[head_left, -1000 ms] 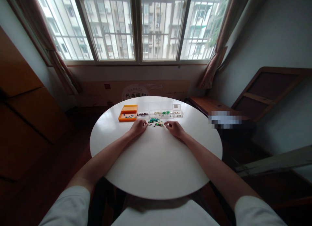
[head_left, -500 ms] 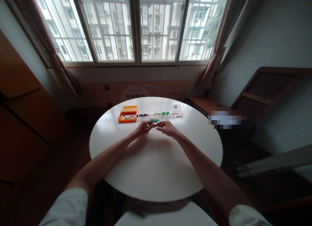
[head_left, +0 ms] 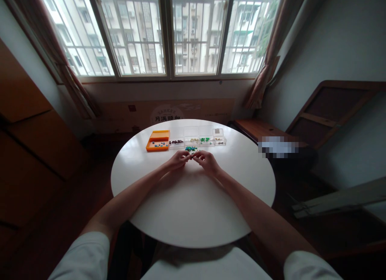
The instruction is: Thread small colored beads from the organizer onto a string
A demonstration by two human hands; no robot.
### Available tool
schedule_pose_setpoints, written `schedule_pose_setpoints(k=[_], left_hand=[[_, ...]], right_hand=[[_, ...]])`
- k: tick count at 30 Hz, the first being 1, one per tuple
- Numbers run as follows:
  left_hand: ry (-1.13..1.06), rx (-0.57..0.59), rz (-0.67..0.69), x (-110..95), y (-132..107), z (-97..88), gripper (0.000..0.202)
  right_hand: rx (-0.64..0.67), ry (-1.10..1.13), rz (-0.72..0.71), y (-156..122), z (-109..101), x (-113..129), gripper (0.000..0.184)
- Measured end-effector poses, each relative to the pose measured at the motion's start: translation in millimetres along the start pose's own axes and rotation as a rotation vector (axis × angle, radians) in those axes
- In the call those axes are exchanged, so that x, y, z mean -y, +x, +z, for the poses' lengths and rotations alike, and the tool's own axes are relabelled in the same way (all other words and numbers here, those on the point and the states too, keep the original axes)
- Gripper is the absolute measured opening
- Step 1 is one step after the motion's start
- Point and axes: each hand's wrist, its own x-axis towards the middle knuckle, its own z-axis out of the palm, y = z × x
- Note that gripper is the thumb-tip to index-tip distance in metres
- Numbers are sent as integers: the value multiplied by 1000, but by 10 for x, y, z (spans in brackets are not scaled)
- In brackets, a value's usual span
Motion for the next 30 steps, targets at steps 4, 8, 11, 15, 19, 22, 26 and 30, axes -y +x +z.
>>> schedule_pose_setpoints(k=[4, 8, 11, 15, 19, 22, 26, 30], left_hand=[[-26, -11, -12, -3, -3, -6, 44], [-117, -3, -20, 3, -25, -9, 40], [-168, -22, -33, -1, -42, 8, 39], [-177, -42, -44, -10, -45, 31, 39], [-168, -40, -46, 12, -38, 30, 38], [-169, -39, -51, 33, -35, 25, 38], [-166, -45, -53, 37, -35, 21, 39], [-166, -52, -64, 19, -35, 20, 39]], right_hand=[[15, 140, 72, 19, 15, -77, 24], [-27, 235, 171, 44, 2, -122, 31], [-45, 241, 203, 52, -3, -135, 32], [-45, 245, 216, 54, 2, -148, 32], [-29, 241, 212, 50, 1, -138, 32], [-20, 236, 211, 45, -7, -109, 31], [-32, 217, 220, 42, -14, -88, 31], [-38, 211, 218, 44, -6, -114, 30]])
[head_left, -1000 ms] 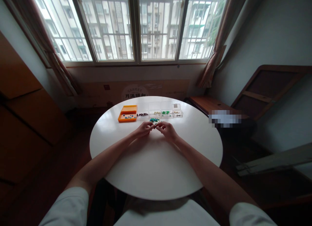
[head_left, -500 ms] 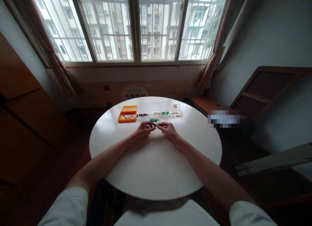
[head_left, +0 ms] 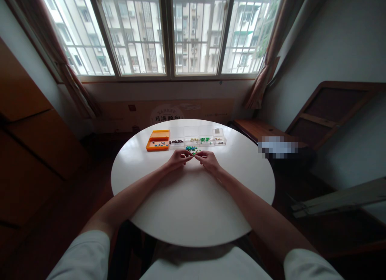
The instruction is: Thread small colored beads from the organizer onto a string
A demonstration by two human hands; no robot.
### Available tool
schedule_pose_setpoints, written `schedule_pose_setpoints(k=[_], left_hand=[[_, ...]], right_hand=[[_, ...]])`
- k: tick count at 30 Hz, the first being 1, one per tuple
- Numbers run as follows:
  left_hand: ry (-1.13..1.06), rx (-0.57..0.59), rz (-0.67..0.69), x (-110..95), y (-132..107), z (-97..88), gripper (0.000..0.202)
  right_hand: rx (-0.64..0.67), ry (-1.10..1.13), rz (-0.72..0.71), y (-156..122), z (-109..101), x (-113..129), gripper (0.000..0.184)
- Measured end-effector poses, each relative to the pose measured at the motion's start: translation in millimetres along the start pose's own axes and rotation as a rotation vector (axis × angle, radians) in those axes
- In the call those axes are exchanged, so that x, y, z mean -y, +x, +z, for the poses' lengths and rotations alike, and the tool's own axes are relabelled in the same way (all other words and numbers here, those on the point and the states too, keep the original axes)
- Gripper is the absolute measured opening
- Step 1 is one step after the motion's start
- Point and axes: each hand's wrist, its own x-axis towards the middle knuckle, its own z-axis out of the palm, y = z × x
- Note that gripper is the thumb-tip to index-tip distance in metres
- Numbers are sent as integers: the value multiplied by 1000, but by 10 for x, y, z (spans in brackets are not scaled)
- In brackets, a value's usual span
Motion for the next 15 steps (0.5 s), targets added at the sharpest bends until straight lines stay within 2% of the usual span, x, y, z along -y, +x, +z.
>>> schedule_pose_setpoints(k=[15], left_hand=[[16, 37, -4, -16, -1, -3, 37]], right_hand=[[33, -36, -39, 0, 2, -52, 28]])
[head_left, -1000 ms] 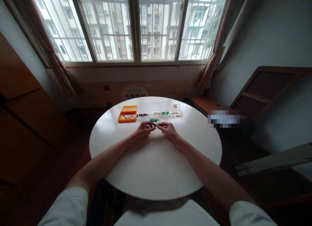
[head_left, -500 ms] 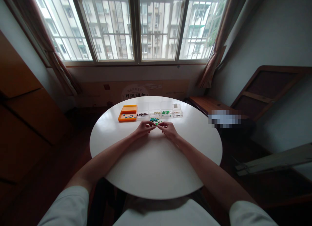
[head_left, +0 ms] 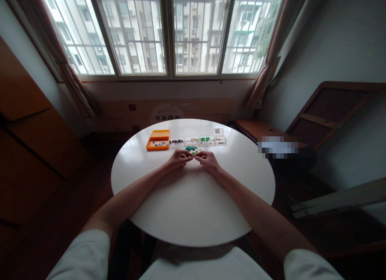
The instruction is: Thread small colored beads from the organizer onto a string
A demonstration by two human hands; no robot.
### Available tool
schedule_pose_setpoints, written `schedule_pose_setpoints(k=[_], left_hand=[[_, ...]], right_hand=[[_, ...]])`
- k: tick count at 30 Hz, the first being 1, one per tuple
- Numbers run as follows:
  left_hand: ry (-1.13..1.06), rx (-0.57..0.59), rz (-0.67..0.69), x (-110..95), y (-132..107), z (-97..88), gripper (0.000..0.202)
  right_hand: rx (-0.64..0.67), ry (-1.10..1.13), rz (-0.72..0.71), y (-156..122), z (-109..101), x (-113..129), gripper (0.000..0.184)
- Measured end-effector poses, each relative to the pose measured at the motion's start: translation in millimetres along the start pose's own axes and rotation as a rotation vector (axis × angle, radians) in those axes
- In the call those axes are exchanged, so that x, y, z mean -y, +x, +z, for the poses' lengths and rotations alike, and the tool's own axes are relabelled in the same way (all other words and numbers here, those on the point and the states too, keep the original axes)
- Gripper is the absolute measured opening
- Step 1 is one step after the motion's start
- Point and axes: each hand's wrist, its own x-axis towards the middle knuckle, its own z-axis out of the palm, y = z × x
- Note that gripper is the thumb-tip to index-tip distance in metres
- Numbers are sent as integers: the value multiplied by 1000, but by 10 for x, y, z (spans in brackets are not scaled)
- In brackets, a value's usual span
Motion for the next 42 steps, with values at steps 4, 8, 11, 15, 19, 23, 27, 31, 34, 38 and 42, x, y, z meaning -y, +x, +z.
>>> schedule_pose_setpoints(k=[4, 8, 11, 15, 19, 23, 27, 31, 34, 38, 42], left_hand=[[-11, 6, -12, -19, -10, -5, 36], [-25, -3, -16, -11, -9, -3, 35], [-28, 1, -8, 11, -3, -2, 36], [-30, 5, -5, 31, 1, -1, 36], [-29, -1, -5, 16, -3, 3, 35], [-12, 3, -13, -25, -10, 4, 36], [0, 8, -18, -45, -10, -1, 37], [-5, 9, -9, -30, -4, -6, 39], [-4, 12, -13, -23, -6, -9, 39], [4, 19, -24, -31, -18, -7, 38], [4, 12, -26, -33, -28, -6, 37]], right_hand=[[-9, -7, 1, 4, 0, -13, 27], [-5, -21, -6, 1, 1, -10, 27], [-1, -23, -7, -5, 2, 8, 26], [-1, -20, 0, -10, 5, 28, 25], [11, -30, 1, -14, 6, 35, 25], [21, -44, -14, -19, 3, 32, 27], [26, -59, -25, -19, 1, 26, 28], [30, -69, -35, -18, -8, 26, 29], [32, -74, -38, -19, -13, 24, 28], [34, -66, -28, -25, -9, 23, 27], [15, -57, -15, -25, -3, 29, 26]])
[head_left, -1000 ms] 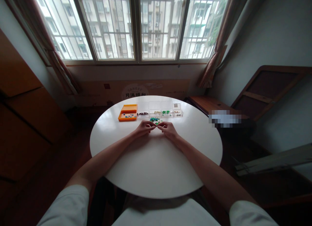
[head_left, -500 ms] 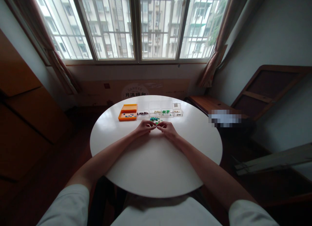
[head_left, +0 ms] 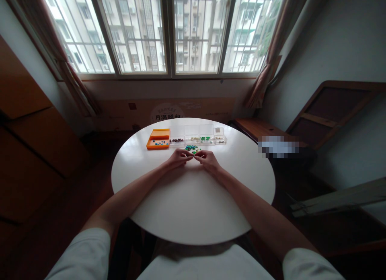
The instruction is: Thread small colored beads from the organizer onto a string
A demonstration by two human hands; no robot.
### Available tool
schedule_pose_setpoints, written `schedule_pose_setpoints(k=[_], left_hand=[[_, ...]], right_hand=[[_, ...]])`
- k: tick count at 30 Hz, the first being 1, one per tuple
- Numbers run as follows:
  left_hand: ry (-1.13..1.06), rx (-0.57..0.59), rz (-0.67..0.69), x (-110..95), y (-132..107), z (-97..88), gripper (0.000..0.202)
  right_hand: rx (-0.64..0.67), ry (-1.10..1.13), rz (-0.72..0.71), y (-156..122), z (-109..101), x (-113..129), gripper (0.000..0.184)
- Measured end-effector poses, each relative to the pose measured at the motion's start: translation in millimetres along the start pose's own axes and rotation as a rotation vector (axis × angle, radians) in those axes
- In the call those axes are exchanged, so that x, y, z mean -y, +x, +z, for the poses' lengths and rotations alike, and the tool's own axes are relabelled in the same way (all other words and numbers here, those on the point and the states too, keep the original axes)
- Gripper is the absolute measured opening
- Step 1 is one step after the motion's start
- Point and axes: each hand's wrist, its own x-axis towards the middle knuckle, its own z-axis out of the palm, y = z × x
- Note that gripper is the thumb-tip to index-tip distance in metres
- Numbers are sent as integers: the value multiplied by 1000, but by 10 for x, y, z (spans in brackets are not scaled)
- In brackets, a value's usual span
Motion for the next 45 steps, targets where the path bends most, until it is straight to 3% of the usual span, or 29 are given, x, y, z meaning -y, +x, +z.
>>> schedule_pose_setpoints(k=[45], left_hand=[[-33, -46, 19, 77, 47, -1, 36]], right_hand=[[-11, -53, -43, 7, 0, -12, 26]])
